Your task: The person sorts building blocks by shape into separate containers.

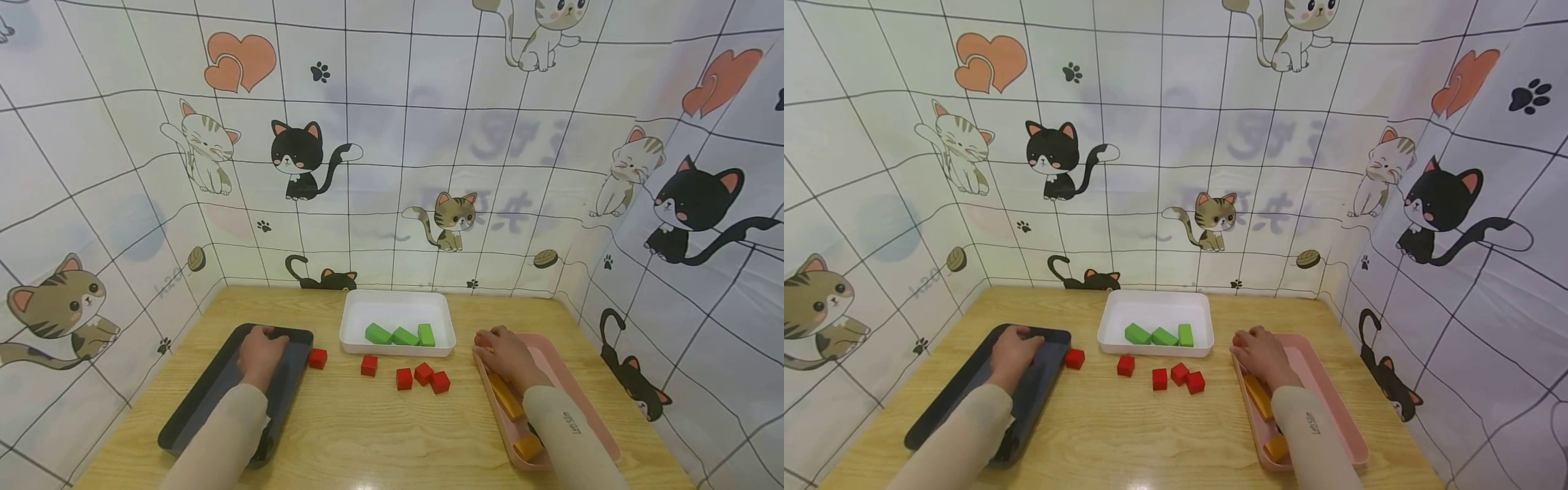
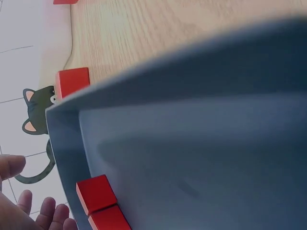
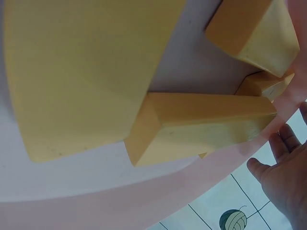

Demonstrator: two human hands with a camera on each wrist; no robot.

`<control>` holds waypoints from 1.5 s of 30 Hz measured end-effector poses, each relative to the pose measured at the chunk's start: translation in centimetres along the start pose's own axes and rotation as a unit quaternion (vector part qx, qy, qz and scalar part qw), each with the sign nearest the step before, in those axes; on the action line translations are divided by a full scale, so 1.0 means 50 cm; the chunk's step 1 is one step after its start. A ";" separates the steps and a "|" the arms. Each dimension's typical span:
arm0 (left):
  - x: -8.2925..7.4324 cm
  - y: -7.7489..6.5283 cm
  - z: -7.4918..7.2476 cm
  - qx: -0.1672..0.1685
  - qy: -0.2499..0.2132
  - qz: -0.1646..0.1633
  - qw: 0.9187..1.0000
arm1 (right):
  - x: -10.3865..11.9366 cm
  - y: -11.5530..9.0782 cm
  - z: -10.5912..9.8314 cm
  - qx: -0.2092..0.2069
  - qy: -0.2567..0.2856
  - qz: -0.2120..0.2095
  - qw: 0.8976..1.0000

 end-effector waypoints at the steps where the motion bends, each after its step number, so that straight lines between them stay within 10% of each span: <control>1: -0.002 0.000 0.001 0.003 -0.002 0.000 1.000 | 0.000 0.000 0.000 0.000 0.001 0.001 1.000; 45: -0.134 -0.048 0.120 0.074 -0.096 0.054 0.991 | -0.002 -0.002 0.003 0.004 0.012 -0.001 1.000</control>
Point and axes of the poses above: each hand's wrist, its own y-axis towards the middle knuckle, its own z-axis out of the palm, x = y × z, the point moved 5 cm from there along y, towards the middle knuckle, and after that the axes turned 14 degrees about z, right-handed, at the moved point
